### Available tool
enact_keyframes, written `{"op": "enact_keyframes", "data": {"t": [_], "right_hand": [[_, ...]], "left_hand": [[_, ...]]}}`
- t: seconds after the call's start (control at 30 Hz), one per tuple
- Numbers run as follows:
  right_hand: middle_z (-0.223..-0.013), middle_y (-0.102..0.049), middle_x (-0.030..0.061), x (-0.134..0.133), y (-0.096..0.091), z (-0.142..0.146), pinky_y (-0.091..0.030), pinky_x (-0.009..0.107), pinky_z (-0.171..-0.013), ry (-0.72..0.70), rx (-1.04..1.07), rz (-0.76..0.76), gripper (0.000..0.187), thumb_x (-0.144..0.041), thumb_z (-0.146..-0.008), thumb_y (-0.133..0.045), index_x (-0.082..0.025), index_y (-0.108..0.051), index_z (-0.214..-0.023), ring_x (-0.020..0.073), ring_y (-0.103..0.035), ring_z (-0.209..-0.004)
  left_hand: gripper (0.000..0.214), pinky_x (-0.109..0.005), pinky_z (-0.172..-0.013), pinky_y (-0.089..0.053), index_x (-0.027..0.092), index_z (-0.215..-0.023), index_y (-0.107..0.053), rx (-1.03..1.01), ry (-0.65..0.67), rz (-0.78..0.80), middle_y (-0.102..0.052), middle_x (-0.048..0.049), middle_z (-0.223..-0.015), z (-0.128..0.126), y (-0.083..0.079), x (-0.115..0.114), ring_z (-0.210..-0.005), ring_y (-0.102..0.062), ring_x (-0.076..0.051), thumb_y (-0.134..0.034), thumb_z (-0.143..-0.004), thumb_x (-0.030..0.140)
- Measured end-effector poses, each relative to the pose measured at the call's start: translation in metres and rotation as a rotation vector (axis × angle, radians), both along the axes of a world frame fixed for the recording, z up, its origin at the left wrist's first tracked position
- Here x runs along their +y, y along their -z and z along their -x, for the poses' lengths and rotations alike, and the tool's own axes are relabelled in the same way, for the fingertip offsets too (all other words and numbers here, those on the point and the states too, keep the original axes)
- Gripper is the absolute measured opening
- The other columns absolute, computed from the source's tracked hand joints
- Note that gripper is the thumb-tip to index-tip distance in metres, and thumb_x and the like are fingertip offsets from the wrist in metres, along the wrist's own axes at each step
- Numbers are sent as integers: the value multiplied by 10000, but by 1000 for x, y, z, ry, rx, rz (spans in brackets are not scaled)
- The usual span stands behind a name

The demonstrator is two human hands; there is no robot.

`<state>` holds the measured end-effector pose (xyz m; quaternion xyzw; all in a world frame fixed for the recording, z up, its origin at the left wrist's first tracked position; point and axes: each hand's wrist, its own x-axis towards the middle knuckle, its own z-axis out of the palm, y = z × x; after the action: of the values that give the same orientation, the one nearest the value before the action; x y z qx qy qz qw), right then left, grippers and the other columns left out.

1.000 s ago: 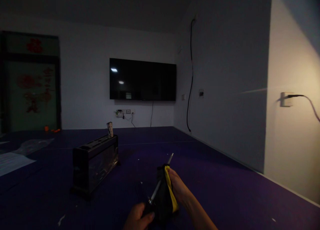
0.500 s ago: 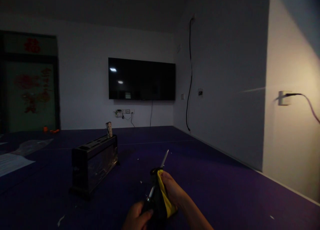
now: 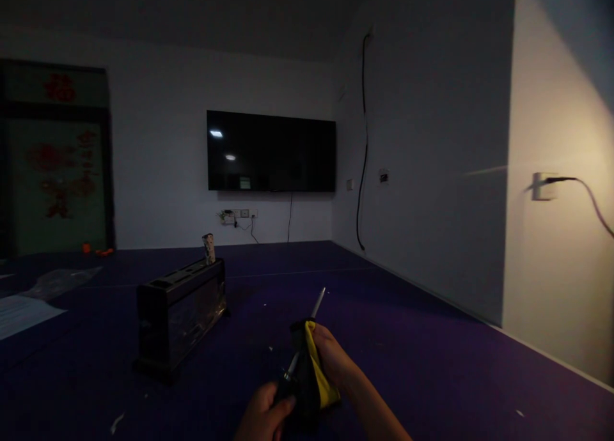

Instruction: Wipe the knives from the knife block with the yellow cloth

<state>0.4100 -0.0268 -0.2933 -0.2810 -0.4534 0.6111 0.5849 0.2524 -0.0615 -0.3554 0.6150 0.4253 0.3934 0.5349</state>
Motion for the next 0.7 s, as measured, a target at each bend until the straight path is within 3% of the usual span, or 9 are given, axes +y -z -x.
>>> {"op": "enact_keyframes", "data": {"t": [0.27,0.5,0.7], "right_hand": [[-511,-567,-39,6,3,-5,-381,191,-433,69,18,-17,178,-266,-577,-701,-158,-575,-641,83,-481,-431],[-512,-566,-35,14,6,-19,-396,202,-437,100,41,-36,186,-299,-610,-693,-162,-578,-660,88,-485,-421],[-509,-566,-32,23,8,-33,-410,222,-457,133,47,-59,149,-261,-616,-671,-168,-569,-670,105,-504,-430]], "left_hand": [[663,-208,-388,-220,147,-851,-522,20,23,5,-428,71,-503,-5,16,16,-386,-322,-59,-546,-503,710],[725,-221,-384,-213,166,-770,-487,102,71,-8,-384,82,-485,-7,15,18,-369,-309,-56,-480,-417,799],[619,-213,-401,-201,172,-738,-491,191,80,-24,-360,92,-422,-4,10,15,-371,-305,-64,-503,-507,747]]}}
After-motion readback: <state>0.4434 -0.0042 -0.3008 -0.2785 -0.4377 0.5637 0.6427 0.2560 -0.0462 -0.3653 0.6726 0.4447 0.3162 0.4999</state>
